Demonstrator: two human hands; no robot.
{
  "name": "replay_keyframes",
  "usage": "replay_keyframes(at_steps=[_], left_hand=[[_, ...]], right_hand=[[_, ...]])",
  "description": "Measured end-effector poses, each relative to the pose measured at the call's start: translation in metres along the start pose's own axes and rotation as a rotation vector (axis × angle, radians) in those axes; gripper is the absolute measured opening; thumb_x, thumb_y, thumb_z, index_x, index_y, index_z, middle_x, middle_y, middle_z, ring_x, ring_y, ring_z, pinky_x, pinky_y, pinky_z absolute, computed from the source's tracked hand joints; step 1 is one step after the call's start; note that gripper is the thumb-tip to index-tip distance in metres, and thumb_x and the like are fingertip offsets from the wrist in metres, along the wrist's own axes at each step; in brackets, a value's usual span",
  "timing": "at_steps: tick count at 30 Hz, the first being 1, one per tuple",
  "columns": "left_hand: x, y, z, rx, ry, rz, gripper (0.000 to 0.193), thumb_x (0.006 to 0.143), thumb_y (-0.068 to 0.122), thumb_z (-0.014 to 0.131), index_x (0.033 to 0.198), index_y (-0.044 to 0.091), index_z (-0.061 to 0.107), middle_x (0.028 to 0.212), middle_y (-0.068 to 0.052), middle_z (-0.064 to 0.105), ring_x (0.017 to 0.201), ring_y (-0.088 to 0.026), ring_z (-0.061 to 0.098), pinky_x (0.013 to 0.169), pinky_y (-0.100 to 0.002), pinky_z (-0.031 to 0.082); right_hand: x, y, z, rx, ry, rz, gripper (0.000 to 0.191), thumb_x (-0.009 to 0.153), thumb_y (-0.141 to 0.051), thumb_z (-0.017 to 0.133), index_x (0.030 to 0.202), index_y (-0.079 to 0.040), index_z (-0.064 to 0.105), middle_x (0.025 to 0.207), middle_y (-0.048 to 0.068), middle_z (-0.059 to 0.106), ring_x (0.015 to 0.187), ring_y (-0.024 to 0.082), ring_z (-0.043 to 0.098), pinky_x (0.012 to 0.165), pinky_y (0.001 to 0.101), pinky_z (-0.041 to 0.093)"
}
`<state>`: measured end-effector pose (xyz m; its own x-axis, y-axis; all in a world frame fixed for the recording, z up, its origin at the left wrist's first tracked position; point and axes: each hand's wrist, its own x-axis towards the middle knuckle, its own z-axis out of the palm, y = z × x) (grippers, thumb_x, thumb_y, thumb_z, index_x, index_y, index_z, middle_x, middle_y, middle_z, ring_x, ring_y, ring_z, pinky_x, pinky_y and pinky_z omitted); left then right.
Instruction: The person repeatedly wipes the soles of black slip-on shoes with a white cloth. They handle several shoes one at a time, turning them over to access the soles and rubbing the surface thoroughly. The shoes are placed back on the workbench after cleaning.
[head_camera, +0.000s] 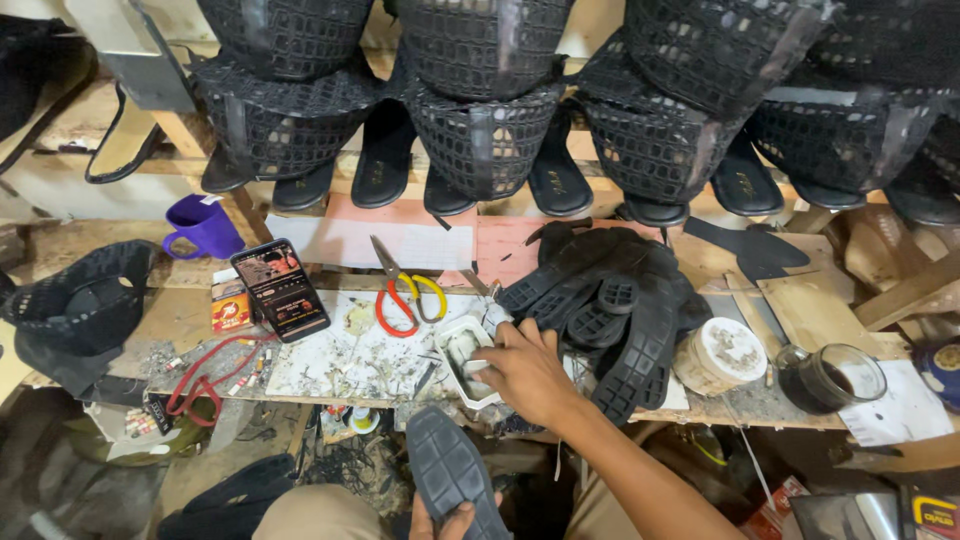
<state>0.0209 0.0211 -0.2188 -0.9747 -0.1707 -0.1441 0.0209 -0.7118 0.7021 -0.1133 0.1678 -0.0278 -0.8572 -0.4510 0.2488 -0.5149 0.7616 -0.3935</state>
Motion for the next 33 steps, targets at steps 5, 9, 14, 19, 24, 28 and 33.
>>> replay_keyframes(at_steps=[5, 9, 14, 19, 24, 28, 33], left_hand=[[0.008, 0.019, 0.005, 0.041, 0.013, -0.027, 0.08, 0.078, -0.011, 0.059, 0.152, 0.009, 0.037, 0.132, -0.021, 0.063, 0.113, -0.037, 0.069, 0.092, -0.059, 0.062], [0.014, 0.042, 0.017, 0.108, -0.128, 0.046, 0.073, 0.08, -0.015, 0.055, 0.149, 0.0, 0.036, 0.136, -0.023, 0.063, 0.119, -0.034, 0.069, 0.102, -0.052, 0.057], [0.018, 0.054, 0.042, 0.171, -0.111, -0.103, 0.083, 0.08, -0.016, 0.052, 0.157, 0.008, 0.03, 0.14, -0.019, 0.063, 0.124, -0.027, 0.065, 0.102, -0.037, 0.047], [0.021, 0.05, 0.056, 0.171, -0.263, -0.124, 0.09, 0.08, -0.018, 0.053, 0.16, 0.013, 0.023, 0.146, -0.015, 0.056, 0.131, -0.022, 0.058, 0.103, -0.033, 0.044], [0.019, 0.052, 0.059, 0.098, -0.281, -0.103, 0.09, 0.083, -0.016, 0.052, 0.162, 0.012, 0.02, 0.149, -0.018, 0.055, 0.135, -0.024, 0.056, 0.11, -0.035, 0.041], [0.018, 0.06, 0.065, 0.225, -0.432, -0.036, 0.091, 0.085, -0.016, 0.055, 0.163, 0.01, 0.016, 0.157, -0.014, 0.046, 0.142, -0.021, 0.047, 0.114, -0.034, 0.034], [0.009, 0.075, 0.072, 0.239, -0.396, 0.016, 0.09, 0.084, -0.014, 0.055, 0.162, 0.008, 0.016, 0.158, -0.016, 0.046, 0.143, -0.023, 0.048, 0.116, -0.034, 0.033]], right_hand=[[-0.001, -0.002, -0.003, 0.032, 0.208, -0.002, 0.033, 0.084, -0.036, 0.076, 0.107, -0.011, 0.077, 0.099, 0.005, 0.063, 0.099, 0.028, 0.05, 0.081, 0.0432, 0.033], [-0.013, -0.006, -0.019, 0.161, 0.172, 0.107, 0.03, 0.089, -0.031, 0.072, 0.111, -0.01, 0.075, 0.101, 0.003, 0.07, 0.098, 0.026, 0.055, 0.086, 0.0436, 0.035], [-0.039, -0.027, -0.028, 0.567, 0.213, 0.14, 0.025, 0.089, -0.024, 0.075, 0.111, -0.011, 0.078, 0.099, 0.004, 0.073, 0.095, 0.023, 0.062, 0.086, 0.0374, 0.047], [-0.059, -0.037, -0.033, 0.35, 0.304, -0.124, 0.028, 0.086, -0.02, 0.078, 0.112, -0.009, 0.075, 0.1, 0.004, 0.071, 0.1, 0.026, 0.057, 0.09, 0.0393, 0.039], [-0.06, -0.034, -0.037, 0.186, 0.392, -0.154, 0.023, 0.084, -0.021, 0.078, 0.107, -0.015, 0.077, 0.103, -0.001, 0.076, 0.098, 0.023, 0.056, 0.089, 0.0393, 0.034], [-0.067, -0.036, -0.034, 0.174, 0.448, -0.243, 0.03, 0.082, -0.018, 0.077, 0.112, -0.014, 0.077, 0.104, 0.0, 0.073, 0.1, 0.024, 0.056, 0.093, 0.0409, 0.034], [-0.076, -0.038, -0.032, 0.272, 0.454, -0.118, 0.027, 0.076, -0.015, 0.081, 0.103, -0.011, 0.078, 0.098, -0.001, 0.077, 0.092, 0.02, 0.058, 0.086, 0.0368, 0.037]])
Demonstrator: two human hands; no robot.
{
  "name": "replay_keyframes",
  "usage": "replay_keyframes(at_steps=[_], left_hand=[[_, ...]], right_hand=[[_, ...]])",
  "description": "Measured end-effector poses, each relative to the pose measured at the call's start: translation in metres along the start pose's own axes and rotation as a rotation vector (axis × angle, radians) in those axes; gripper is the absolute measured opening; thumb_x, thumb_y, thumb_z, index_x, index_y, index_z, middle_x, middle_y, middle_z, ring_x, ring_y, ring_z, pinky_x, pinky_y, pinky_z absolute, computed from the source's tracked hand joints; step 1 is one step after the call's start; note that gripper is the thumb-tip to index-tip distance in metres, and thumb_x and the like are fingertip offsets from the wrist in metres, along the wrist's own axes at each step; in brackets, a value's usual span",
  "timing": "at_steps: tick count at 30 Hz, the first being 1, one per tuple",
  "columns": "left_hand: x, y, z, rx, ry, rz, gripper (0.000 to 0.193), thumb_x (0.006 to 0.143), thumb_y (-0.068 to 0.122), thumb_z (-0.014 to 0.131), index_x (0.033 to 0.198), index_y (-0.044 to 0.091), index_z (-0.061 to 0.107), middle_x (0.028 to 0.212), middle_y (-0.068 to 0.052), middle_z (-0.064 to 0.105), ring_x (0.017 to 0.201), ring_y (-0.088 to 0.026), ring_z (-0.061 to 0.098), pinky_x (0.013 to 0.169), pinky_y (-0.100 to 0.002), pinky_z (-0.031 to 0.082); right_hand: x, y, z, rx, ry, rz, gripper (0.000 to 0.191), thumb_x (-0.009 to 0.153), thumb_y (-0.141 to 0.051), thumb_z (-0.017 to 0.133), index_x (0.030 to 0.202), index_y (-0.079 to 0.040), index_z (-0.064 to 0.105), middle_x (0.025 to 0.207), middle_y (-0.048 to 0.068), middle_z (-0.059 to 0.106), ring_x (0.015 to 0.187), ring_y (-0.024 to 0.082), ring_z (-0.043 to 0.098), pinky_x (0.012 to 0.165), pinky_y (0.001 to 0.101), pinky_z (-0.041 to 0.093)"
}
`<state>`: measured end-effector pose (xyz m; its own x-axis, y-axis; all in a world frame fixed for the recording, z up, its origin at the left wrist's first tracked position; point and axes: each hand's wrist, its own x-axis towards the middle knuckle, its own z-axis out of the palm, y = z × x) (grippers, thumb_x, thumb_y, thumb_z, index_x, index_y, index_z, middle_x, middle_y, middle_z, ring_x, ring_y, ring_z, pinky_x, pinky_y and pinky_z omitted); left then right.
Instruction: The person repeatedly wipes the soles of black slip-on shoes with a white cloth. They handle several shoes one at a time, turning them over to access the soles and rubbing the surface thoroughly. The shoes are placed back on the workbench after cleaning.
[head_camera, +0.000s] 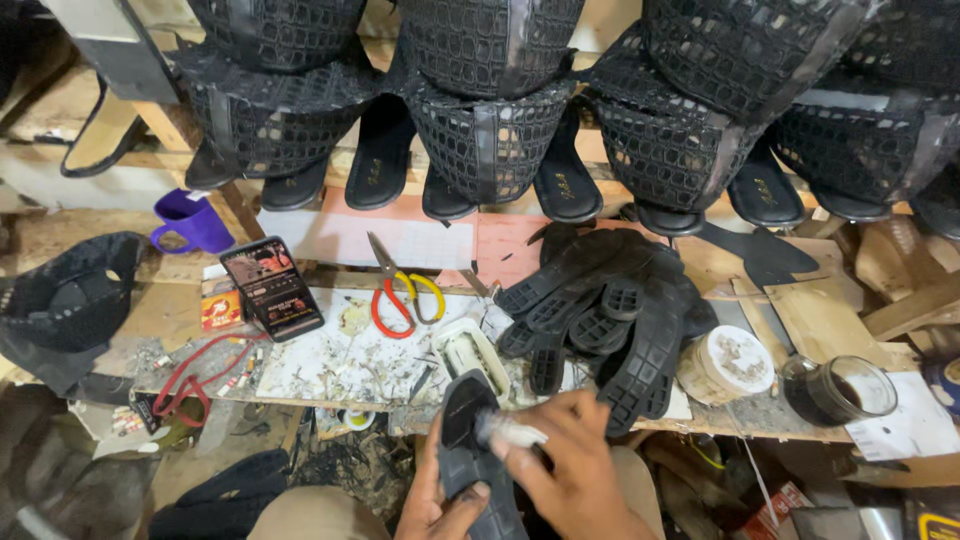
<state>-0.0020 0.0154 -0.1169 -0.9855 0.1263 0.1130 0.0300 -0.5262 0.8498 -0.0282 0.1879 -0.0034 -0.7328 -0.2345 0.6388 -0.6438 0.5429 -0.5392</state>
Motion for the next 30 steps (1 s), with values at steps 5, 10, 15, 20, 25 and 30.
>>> replay_keyframes(at_steps=[5, 10, 15, 20, 25, 30], left_hand=[[-0.002, -0.001, 0.007, 0.034, -0.151, -0.022, 0.085, 0.089, -0.007, 0.056, 0.164, 0.004, 0.017, 0.158, -0.018, 0.045, 0.14, -0.027, 0.051, 0.117, -0.038, 0.034], [-0.004, -0.012, -0.004, 0.06, -0.142, -0.025, 0.084, 0.091, -0.003, 0.058, 0.162, 0.003, 0.014, 0.163, -0.014, 0.038, 0.148, -0.022, 0.043, 0.12, -0.035, 0.029], [-0.012, -0.014, -0.007, 0.007, -0.066, -0.143, 0.095, 0.084, -0.007, 0.061, 0.163, 0.014, 0.011, 0.154, -0.015, 0.047, 0.137, -0.023, 0.051, 0.112, -0.037, 0.037], [-0.014, 0.009, 0.003, -0.069, -0.051, -0.148, 0.097, 0.081, -0.006, 0.062, 0.165, 0.014, 0.018, 0.139, -0.019, 0.062, 0.12, -0.03, 0.068, 0.106, -0.043, 0.05], [-0.014, 0.015, 0.008, -0.06, -0.072, -0.109, 0.092, 0.081, -0.005, 0.062, 0.162, 0.01, 0.02, 0.139, -0.019, 0.062, 0.122, -0.028, 0.066, 0.107, -0.042, 0.05], [-0.009, -0.006, 0.003, -0.014, -0.11, -0.186, 0.09, 0.083, -0.005, 0.065, 0.16, 0.009, 0.021, 0.146, -0.013, 0.055, 0.133, -0.02, 0.056, 0.111, -0.036, 0.042]], right_hand=[[0.006, -0.005, 0.0, -0.026, 0.236, 0.118, 0.026, 0.08, -0.012, 0.081, 0.105, -0.01, 0.077, 0.1, 0.0, 0.077, 0.092, 0.02, 0.058, 0.086, 0.032, 0.04], [0.008, -0.013, -0.01, -0.012, 0.131, -0.005, 0.031, 0.079, -0.012, 0.082, 0.109, -0.01, 0.077, 0.103, -0.001, 0.077, 0.093, 0.02, 0.055, 0.089, 0.0331, 0.039], [0.009, -0.01, -0.02, -0.046, -0.148, -0.256, 0.038, 0.076, -0.017, 0.079, 0.114, -0.016, 0.078, 0.108, -0.003, 0.073, 0.099, 0.025, 0.052, 0.092, 0.0395, 0.034], [0.009, -0.006, -0.034, -0.1, -0.103, -0.127, 0.034, 0.079, -0.019, 0.079, 0.113, -0.015, 0.076, 0.107, -0.003, 0.071, 0.098, 0.025, 0.052, 0.09, 0.0388, 0.036], [0.008, -0.011, -0.042, -0.137, -0.18, -0.086, 0.033, 0.08, -0.023, 0.081, 0.112, -0.016, 0.076, 0.103, -0.004, 0.072, 0.097, 0.026, 0.05, 0.087, 0.0416, 0.034], [0.01, -0.014, -0.038, -0.149, -0.198, -0.311, 0.038, 0.082, -0.022, 0.077, 0.12, -0.019, 0.075, 0.108, -0.004, 0.07, 0.105, 0.026, 0.05, 0.094, 0.0457, 0.032]])
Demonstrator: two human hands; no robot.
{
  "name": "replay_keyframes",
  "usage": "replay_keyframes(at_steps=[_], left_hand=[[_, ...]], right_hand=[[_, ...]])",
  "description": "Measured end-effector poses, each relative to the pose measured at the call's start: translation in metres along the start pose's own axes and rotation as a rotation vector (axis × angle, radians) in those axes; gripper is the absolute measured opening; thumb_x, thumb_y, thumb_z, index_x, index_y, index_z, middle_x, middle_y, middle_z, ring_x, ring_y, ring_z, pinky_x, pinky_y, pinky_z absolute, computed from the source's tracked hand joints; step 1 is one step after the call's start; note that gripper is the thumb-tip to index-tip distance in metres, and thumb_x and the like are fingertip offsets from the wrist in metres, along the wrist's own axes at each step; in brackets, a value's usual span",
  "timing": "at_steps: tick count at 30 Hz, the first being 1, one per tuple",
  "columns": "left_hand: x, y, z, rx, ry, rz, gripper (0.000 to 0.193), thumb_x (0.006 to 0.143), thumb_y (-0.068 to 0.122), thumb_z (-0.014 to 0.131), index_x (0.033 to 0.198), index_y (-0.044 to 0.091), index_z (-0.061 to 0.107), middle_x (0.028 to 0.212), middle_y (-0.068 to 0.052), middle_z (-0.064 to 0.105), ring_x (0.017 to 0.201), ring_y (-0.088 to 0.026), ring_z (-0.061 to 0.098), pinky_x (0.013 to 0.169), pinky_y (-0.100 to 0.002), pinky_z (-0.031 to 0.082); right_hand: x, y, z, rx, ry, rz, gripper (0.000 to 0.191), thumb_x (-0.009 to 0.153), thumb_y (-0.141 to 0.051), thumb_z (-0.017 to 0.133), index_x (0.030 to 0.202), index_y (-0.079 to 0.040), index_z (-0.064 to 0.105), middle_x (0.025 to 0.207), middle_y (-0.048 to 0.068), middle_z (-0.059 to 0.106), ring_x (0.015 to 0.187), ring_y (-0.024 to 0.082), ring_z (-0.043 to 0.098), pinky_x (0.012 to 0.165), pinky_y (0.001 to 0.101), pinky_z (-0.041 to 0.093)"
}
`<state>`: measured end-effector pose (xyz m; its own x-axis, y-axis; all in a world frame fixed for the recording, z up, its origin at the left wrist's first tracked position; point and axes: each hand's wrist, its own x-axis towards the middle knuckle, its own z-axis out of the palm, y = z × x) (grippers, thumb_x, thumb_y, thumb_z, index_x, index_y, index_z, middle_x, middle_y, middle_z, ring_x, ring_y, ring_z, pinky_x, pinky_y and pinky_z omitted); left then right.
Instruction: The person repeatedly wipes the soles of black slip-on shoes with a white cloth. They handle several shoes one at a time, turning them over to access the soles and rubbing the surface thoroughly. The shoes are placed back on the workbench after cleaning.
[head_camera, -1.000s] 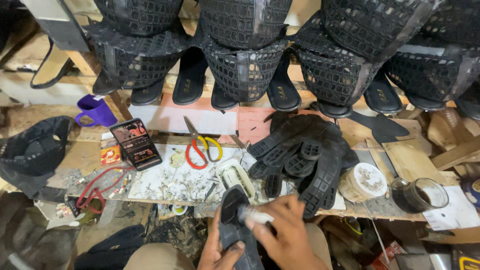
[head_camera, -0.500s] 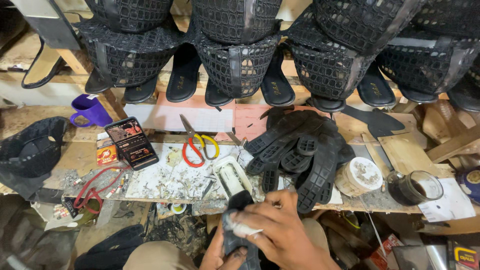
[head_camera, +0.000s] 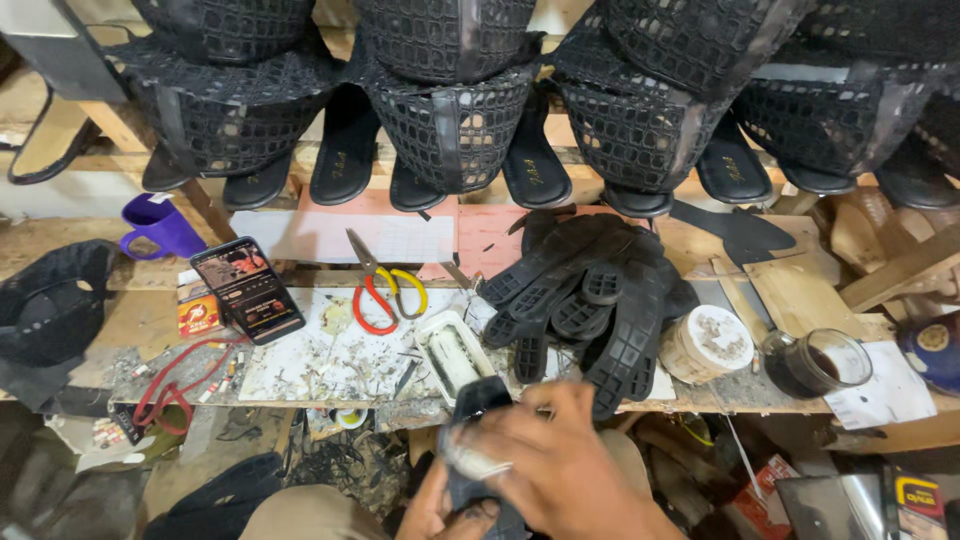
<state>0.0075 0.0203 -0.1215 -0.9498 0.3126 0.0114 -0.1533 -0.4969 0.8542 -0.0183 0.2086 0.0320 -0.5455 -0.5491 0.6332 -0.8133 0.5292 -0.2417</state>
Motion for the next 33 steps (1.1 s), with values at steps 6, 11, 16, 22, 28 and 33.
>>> replay_keyframes(at_steps=[6, 11, 16, 22, 28, 33], left_hand=[[-0.007, -0.003, -0.006, -0.072, -0.007, 0.014, 0.082, 0.087, -0.001, 0.062, 0.159, 0.005, 0.023, 0.144, -0.017, 0.057, 0.131, -0.024, 0.061, 0.113, -0.037, 0.043], [-0.011, 0.016, -0.004, -0.18, -0.164, 0.013, 0.08, 0.096, 0.009, 0.062, 0.159, 0.003, 0.014, 0.148, -0.024, 0.051, 0.123, -0.038, 0.063, 0.109, -0.053, 0.05], [-0.007, 0.035, 0.015, -0.309, -0.394, 0.005, 0.085, 0.097, 0.036, 0.052, 0.162, 0.007, 0.006, 0.164, -0.016, 0.032, 0.143, -0.026, 0.053, 0.112, -0.058, 0.055], [-0.014, 0.045, 0.015, 0.05, -0.216, -0.071, 0.087, 0.098, 0.044, 0.048, 0.166, 0.014, 0.002, 0.161, -0.02, 0.041, 0.109, -0.027, 0.07, 0.091, -0.039, 0.058], [-0.012, 0.012, 0.004, -0.297, -0.165, -0.246, 0.089, 0.093, 0.073, 0.023, 0.165, 0.02, 0.021, 0.135, -0.02, 0.065, 0.084, -0.02, 0.07, 0.074, -0.03, 0.058], [-0.004, 0.018, 0.013, -0.417, 0.046, -0.255, 0.101, 0.084, 0.084, 0.016, 0.159, 0.019, 0.037, 0.127, -0.01, 0.071, 0.079, -0.019, 0.07, 0.068, -0.03, 0.058]], right_hand=[[-0.002, 0.001, -0.002, 0.002, 0.005, 0.139, 0.037, 0.083, -0.021, 0.076, 0.12, -0.018, 0.075, 0.109, -0.003, 0.071, 0.104, 0.027, 0.052, 0.092, 0.0433, 0.035], [-0.002, 0.005, -0.004, 0.075, -0.048, 0.146, 0.031, 0.082, -0.023, 0.079, 0.113, -0.017, 0.077, 0.101, -0.002, 0.072, 0.099, 0.026, 0.053, 0.088, 0.0413, 0.034], [-0.002, 0.01, -0.005, 0.137, 0.142, 0.369, 0.024, 0.084, -0.018, 0.078, 0.108, -0.015, 0.078, 0.106, -0.002, 0.076, 0.097, 0.022, 0.053, 0.089, 0.0359, 0.04], [-0.007, 0.014, -0.005, 0.424, 0.046, 0.298, 0.024, 0.086, -0.016, 0.079, 0.109, -0.01, 0.078, 0.106, 0.001, 0.078, 0.098, 0.022, 0.056, 0.092, 0.0358, 0.042], [-0.01, 0.018, -0.002, 0.428, 0.098, 0.364, 0.023, 0.087, -0.016, 0.078, 0.11, -0.011, 0.077, 0.107, 0.001, 0.078, 0.098, 0.021, 0.06, 0.092, 0.0349, 0.044], [-0.025, 0.002, 0.009, 0.375, 0.004, 0.194, 0.026, 0.086, -0.018, 0.081, 0.111, -0.012, 0.078, 0.1, 0.0, 0.076, 0.098, 0.022, 0.056, 0.094, 0.0357, 0.04]])
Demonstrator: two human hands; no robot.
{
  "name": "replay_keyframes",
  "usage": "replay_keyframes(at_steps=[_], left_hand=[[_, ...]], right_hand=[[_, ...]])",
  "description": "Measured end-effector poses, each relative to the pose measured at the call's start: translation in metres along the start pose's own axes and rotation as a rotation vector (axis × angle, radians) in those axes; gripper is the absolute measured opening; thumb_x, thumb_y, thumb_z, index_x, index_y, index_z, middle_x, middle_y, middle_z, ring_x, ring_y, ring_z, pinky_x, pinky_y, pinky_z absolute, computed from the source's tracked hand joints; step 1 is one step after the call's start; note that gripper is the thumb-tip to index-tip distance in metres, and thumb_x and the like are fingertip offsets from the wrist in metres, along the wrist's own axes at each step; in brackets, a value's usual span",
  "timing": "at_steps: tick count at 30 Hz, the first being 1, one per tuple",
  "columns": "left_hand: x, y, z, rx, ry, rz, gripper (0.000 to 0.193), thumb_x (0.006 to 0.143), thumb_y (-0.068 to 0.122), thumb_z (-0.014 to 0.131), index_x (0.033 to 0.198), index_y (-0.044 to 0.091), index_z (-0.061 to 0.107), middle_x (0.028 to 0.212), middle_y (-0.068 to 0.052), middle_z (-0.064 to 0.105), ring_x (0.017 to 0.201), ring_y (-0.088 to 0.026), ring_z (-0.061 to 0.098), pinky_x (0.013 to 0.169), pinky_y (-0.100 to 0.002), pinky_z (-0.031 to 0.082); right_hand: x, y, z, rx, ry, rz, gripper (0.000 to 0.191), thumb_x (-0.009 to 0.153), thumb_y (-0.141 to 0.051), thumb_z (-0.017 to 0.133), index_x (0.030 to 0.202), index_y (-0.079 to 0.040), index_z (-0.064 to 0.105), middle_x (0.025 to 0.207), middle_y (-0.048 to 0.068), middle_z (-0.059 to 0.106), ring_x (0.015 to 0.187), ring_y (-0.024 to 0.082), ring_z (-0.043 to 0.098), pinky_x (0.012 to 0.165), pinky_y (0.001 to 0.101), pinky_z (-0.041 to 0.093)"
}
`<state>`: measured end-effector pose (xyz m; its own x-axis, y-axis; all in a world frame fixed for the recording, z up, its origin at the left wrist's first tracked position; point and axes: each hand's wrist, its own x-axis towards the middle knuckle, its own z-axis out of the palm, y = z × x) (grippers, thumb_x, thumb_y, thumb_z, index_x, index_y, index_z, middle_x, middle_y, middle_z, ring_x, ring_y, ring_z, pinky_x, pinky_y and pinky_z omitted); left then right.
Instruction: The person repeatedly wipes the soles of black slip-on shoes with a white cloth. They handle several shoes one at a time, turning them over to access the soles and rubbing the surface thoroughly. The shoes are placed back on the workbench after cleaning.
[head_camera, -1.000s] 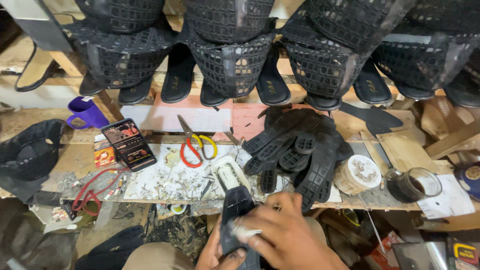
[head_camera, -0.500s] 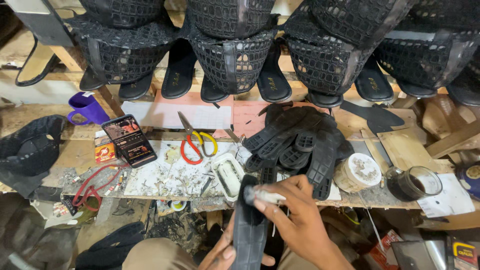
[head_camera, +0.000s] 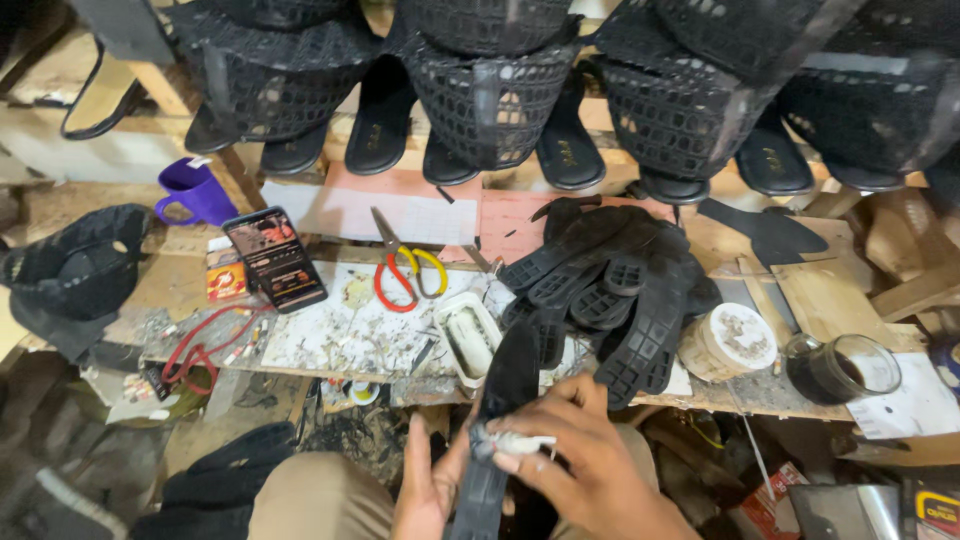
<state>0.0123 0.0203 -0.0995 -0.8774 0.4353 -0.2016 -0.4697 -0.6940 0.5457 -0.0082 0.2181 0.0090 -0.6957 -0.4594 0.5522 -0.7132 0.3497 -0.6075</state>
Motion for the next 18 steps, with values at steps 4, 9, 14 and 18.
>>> replay_keyframes(at_steps=[4, 9, 14, 18], left_hand=[[-0.001, 0.016, 0.026, -0.245, 0.182, -0.04, 0.1, 0.086, 0.084, 0.022, 0.156, 0.016, 0.045, 0.119, -0.013, 0.073, 0.083, -0.021, 0.071, 0.071, -0.031, 0.059], [0.0, 0.03, 0.047, -0.265, 0.027, 0.015, 0.102, 0.091, 0.085, 0.021, 0.157, 0.011, 0.049, 0.112, -0.014, 0.073, 0.082, -0.022, 0.07, 0.07, -0.034, 0.059], [0.01, 0.039, 0.053, -0.211, 0.176, -0.045, 0.1, 0.083, 0.087, 0.014, 0.143, 0.02, 0.057, 0.092, -0.013, 0.072, 0.07, -0.024, 0.069, 0.061, -0.038, 0.059], [0.013, 0.045, 0.059, -0.217, 0.253, 0.025, 0.093, 0.09, 0.084, 0.017, 0.14, 0.017, 0.057, 0.091, -0.014, 0.073, 0.064, -0.022, 0.064, 0.056, -0.037, 0.056]], right_hand=[[-0.013, -0.004, 0.014, 0.024, -0.154, -0.099, 0.029, 0.085, -0.019, 0.081, 0.114, -0.012, 0.078, 0.102, 0.001, 0.075, 0.103, 0.025, 0.053, 0.099, 0.0408, 0.035], [-0.019, -0.005, 0.014, 0.026, -0.191, -0.062, 0.03, 0.087, -0.019, 0.075, 0.116, -0.01, 0.076, 0.106, 0.003, 0.073, 0.108, 0.024, 0.054, 0.103, 0.0431, 0.034], [-0.015, -0.013, 0.01, 0.051, -0.222, -0.036, 0.028, 0.089, -0.022, 0.076, 0.116, -0.013, 0.079, 0.104, 0.001, 0.074, 0.107, 0.022, 0.055, 0.109, 0.0453, 0.032], [-0.009, -0.018, 0.008, 0.004, -0.203, 0.005, 0.03, 0.086, -0.024, 0.076, 0.115, -0.017, 0.08, 0.101, -0.002, 0.076, 0.103, 0.023, 0.052, 0.101, 0.0427, 0.035]])
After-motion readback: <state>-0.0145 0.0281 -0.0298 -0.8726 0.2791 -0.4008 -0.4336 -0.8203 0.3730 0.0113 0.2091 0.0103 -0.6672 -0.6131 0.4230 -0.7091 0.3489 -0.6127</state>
